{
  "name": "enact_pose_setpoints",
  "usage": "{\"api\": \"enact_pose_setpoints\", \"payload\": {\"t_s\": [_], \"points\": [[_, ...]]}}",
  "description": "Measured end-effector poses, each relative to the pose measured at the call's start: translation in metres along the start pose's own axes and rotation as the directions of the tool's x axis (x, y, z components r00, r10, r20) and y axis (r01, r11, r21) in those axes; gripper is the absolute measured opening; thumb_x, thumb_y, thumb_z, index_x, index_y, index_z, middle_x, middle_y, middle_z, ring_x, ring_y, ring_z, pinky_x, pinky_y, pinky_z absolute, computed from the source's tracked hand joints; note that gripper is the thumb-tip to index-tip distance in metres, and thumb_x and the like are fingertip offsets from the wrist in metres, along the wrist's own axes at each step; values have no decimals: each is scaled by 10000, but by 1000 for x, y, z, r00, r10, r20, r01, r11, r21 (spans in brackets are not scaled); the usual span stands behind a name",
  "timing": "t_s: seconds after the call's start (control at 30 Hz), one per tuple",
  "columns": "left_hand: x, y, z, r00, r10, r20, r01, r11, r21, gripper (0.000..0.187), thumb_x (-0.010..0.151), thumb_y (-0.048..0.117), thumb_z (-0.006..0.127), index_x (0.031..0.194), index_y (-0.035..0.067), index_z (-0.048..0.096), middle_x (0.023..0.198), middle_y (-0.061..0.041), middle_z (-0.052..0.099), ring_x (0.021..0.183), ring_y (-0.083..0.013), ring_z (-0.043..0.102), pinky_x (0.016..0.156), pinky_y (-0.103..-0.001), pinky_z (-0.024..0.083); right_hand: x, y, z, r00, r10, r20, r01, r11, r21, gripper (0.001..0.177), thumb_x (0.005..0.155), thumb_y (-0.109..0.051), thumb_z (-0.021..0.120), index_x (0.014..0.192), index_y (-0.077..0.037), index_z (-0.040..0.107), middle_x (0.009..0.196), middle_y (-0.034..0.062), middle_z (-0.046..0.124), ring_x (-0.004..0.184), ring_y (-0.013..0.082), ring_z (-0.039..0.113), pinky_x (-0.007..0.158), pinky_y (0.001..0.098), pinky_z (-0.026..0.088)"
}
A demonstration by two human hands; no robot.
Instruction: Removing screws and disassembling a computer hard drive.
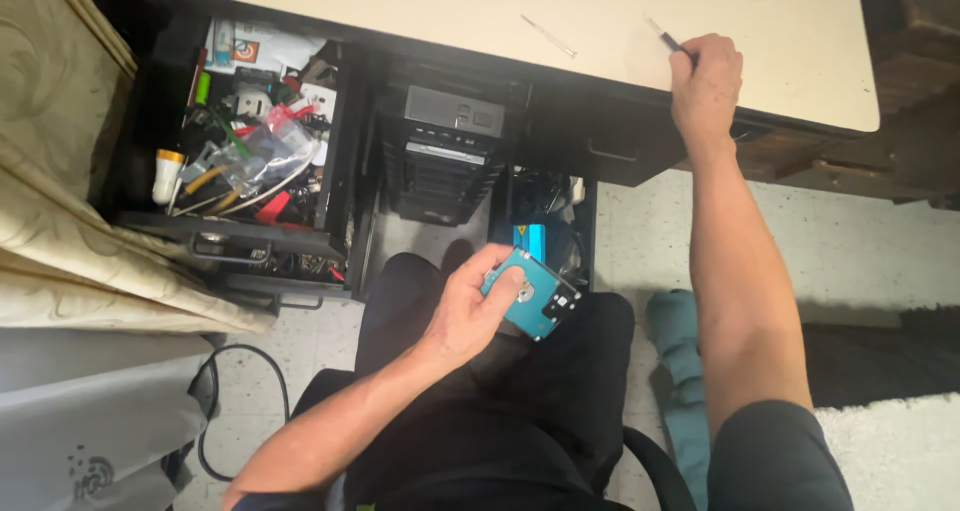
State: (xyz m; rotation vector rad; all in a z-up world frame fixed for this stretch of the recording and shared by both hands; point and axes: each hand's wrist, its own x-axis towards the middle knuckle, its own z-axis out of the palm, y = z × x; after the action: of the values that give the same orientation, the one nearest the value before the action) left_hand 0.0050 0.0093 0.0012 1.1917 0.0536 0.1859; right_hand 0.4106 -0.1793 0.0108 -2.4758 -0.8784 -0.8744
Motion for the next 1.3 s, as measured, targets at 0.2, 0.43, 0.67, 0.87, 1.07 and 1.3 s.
{"api": "enact_pose_setpoints", "payload": {"t_s": [0.2,0.43,0.67,0.87,1.07,1.3], "points": [[2,-1,-2,999,19,-44,-20,1000,-19,170,1065,147,568,1160,23,634,956,23,657,880,-25,573,781,-209,495,-63,-62,-46,980,142,141,-196,526,827,91,1205,-129,548,1225,-55,499,1163,128,678,937,155,634,847,301,541],[-4,-9,4,992,-79,-95,73,995,-66,164,1063,158,585,1169,47,643,921,36,649,774,-13,528,647,-195,441,-198,-154,-110,760,329,561,-613,76,786,197,1067,-74,502,1262,-85,475,962,100,687,656,110,565,603,227,470],[-19,-16,24,994,-107,8,107,988,-108,176,1063,126,557,1224,66,595,953,34,649,793,-15,550,639,-205,462,-263,-180,-169,803,293,519,-539,-14,842,194,1123,-51,527,1315,-27,545,845,-12,524,700,50,428,636,225,363],[-62,-11,32,981,-168,96,176,981,-77,188,1070,123,535,1250,77,562,1009,21,645,830,-23,573,674,-217,495,-293,-197,-207,707,345,617,-678,83,731,171,1078,-100,584,1213,5,596,889,-21,549,769,52,460,677,213,382],[-111,-9,28,972,-176,156,181,983,-22,238,1092,152,472,1314,66,469,1080,-28,632,834,-65,597,705,-240,513,-325,-219,-229,725,249,642,-651,-55,757,131,1077,-106,638,1162,-15,599,925,-25,576,772,45,462,682,214,387],[-147,-2,26,940,-80,332,110,991,-72,261,1093,121,408,1335,27,389,1105,-97,626,823,-137,652,721,-294,553,-347,-245,-256,779,269,567,-583,-23,812,144,1087,-132,663,1141,-25,583,958,2,610,800,59,492,719,228,403]]}}
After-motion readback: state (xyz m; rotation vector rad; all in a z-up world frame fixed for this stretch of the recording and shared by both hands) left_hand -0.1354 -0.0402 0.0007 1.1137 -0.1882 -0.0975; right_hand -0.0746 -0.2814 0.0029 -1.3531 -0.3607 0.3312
